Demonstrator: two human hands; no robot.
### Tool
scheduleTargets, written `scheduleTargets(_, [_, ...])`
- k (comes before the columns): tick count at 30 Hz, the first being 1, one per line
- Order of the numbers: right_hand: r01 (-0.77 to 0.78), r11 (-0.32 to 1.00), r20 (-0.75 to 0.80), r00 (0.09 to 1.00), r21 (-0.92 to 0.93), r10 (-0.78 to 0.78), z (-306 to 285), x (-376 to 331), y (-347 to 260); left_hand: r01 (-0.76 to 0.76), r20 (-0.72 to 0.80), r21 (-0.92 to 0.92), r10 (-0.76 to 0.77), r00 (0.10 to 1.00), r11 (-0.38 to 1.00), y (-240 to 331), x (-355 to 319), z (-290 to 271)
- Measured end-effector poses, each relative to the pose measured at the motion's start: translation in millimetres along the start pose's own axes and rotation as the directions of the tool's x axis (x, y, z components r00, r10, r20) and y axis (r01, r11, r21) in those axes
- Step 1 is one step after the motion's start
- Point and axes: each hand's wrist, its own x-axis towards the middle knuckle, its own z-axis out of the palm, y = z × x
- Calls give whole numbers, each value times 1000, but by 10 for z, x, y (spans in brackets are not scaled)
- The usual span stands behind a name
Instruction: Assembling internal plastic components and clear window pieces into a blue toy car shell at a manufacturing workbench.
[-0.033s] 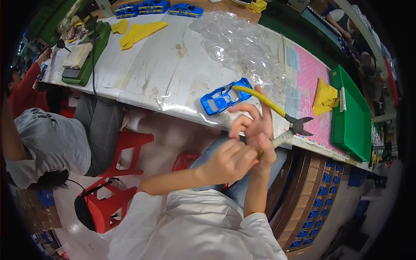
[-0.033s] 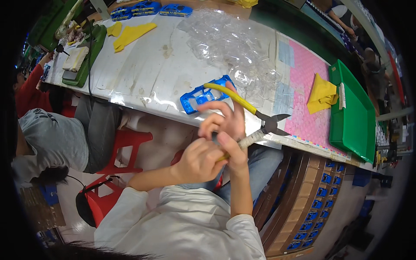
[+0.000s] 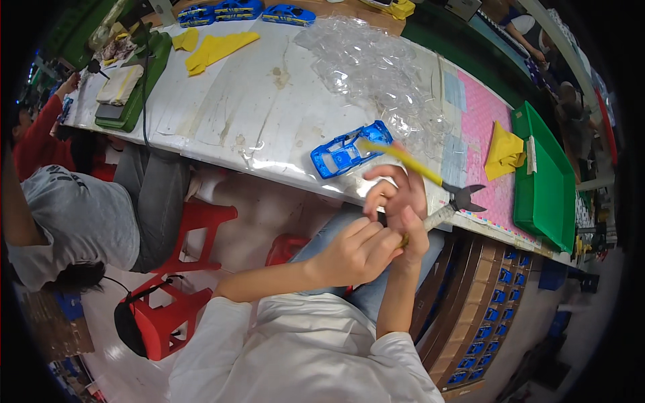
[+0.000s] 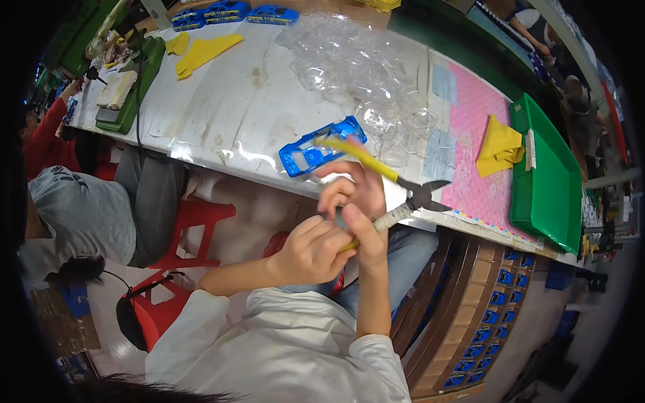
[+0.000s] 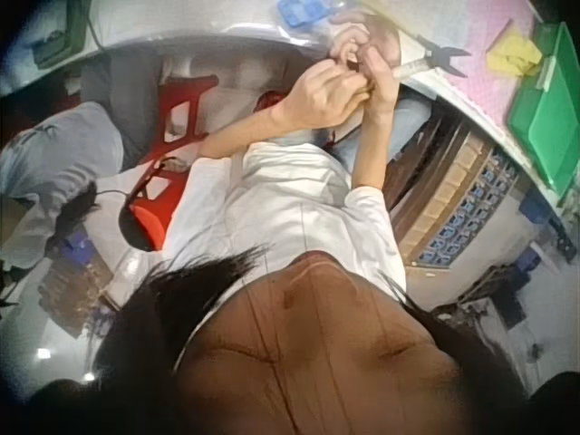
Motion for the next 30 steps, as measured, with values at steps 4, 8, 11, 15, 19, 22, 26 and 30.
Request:
scheduleTargets(4, [-2, 1000, -157, 988, 11, 4, -105, -171, 43, 36, 162, -61, -26, 986, 997, 6, 39, -36])
scheduleTargets(8, [38, 986, -241, 967, -165, -77, -307, -157, 120, 166, -29, 60, -164, 986, 984, -216, 17, -276])
scheduleTargets(11, [-7, 960, -217, 975, -281, -57, -351, -123, 89, 328, -46, 308, -330, 943, 893, -610, 134, -319])
scheduleTargets(15, [-20, 957, -239, 970, -288, -52, -296, 47, 62, 280, 70, 343, -321, 944, 897, -943, 65, -198])
scheduleTargets(19, [-6, 927, -259, 961, -376, -98, -234, 293, 70, 315, 153, 314, -375, 914, 896, -948, -22, -128])
scheduleTargets(22, [-11, 889, -256, 959, -458, -120, -196, 464, 194, 307, 172, 300, -368, 914, 903, -934, -33, -126])
scheduleTargets(26, [-68, 825, -247, 965, -561, -89, -165, 575, 162, 356, 187, 293, -418, 889, 887, -921, -41, -131])
scheduleTargets(30, [-34, 769, -140, 988, -639, -73, -147, 691, 313, 362, 212, 281, -425, 880, 889, -925, -42, -135])
